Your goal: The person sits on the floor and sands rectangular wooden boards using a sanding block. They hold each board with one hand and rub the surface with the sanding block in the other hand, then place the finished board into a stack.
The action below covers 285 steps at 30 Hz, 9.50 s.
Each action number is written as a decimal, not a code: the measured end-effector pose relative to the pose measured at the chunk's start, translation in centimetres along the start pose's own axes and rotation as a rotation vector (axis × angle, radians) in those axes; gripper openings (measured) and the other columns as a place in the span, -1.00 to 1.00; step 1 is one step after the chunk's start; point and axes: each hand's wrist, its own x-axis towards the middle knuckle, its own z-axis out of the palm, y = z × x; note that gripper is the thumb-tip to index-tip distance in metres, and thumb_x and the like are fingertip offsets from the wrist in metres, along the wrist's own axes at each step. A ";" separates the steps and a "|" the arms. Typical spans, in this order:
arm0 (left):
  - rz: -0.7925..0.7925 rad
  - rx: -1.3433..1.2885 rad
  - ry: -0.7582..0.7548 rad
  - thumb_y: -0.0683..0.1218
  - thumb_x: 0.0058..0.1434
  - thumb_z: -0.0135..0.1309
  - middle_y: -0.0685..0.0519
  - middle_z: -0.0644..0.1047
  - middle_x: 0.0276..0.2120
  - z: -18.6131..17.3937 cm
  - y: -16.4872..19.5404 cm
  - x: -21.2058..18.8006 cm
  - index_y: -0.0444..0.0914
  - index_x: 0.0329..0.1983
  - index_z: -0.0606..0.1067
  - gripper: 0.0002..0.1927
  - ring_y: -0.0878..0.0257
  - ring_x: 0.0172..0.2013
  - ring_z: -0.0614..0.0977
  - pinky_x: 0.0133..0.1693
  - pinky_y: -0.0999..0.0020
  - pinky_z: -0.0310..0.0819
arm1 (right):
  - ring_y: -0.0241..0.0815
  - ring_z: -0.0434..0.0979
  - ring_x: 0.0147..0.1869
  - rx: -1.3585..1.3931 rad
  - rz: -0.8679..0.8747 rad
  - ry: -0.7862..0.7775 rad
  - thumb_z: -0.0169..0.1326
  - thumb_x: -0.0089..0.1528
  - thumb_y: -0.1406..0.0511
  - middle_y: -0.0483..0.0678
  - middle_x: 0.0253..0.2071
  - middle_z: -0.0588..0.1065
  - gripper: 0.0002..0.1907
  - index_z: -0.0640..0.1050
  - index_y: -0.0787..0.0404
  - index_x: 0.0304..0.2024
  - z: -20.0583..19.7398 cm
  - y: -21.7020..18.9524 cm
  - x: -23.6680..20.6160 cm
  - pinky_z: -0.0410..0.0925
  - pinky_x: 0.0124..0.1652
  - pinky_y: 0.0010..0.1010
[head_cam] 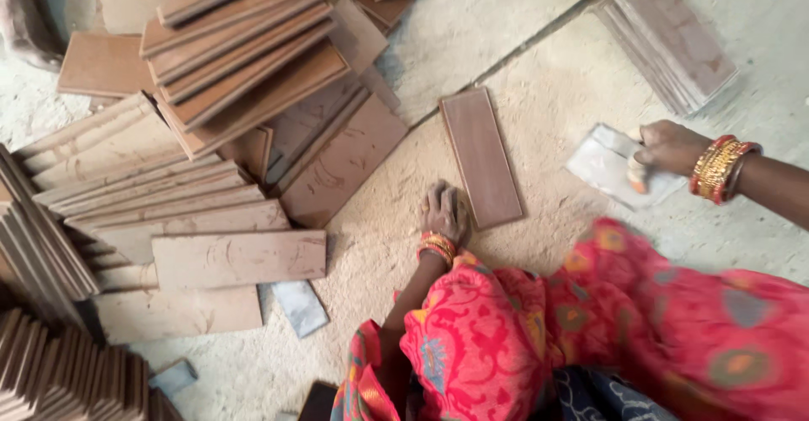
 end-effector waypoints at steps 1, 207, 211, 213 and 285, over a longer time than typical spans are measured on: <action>0.015 0.000 0.007 0.04 0.20 0.04 -0.11 0.35 0.27 0.1 0.4 -0.4 -0.17 0.18 0.43 -0.52 -0.14 0.29 0.34 0.27 -0.08 0.20 | 0.05 0.58 -0.31 0.023 -0.059 0.038 0.09 0.11 0.28 0.22 -0.40 0.56 -0.73 0.59 0.39 -0.28 1.0 0.1 -0.4 0.42 -0.21 -0.15; -0.192 0.726 -0.946 0.43 -0.52 0.54 -0.47 -0.53 0.46 3.2 13.0 7.4 -0.09 0.56 -0.49 0.82 -0.43 0.48 -0.39 0.31 -0.58 -0.31 | 0.16 0.67 -0.25 0.385 0.017 0.422 0.28 0.16 0.15 0.24 -0.27 0.57 -0.57 0.55 0.31 -0.06 8.7 -6.6 20.7 0.54 -0.33 -0.05; -0.189 0.745 -0.933 0.42 -0.50 0.53 -0.48 -0.53 0.46 2.8 13.4 7.1 -0.08 0.56 -0.48 0.81 -0.43 0.48 -0.38 0.31 -0.58 -0.30 | 0.21 0.64 -0.28 0.403 -0.014 0.414 0.23 0.17 0.18 0.23 -0.36 0.58 -0.64 0.59 0.33 -0.12 11.2 -4.6 18.4 0.52 -0.28 -0.03; -0.210 0.712 -0.962 0.44 -0.50 0.53 -0.48 -0.54 0.45 2.6 13.5 7.2 -0.09 0.56 -0.49 0.81 -0.43 0.48 -0.40 0.32 -0.57 -0.33 | 0.18 0.64 -0.36 0.437 0.034 0.315 0.18 0.18 0.21 0.19 -0.40 0.57 -0.64 0.58 0.36 -0.11 14.7 -3.2 14.9 0.52 -0.34 -0.03; -0.268 0.672 -0.815 0.49 0.16 0.03 -0.18 -0.46 0.53 3.7 9.9 6.2 0.10 0.60 -0.26 0.12 -0.27 0.50 -0.41 0.23 -0.71 -0.48 | 0.37 0.57 -0.23 0.277 -0.113 0.363 0.04 0.18 0.34 0.31 -0.29 0.56 -0.47 0.49 0.20 0.23 16.3 1.8 8.2 0.44 -0.18 0.11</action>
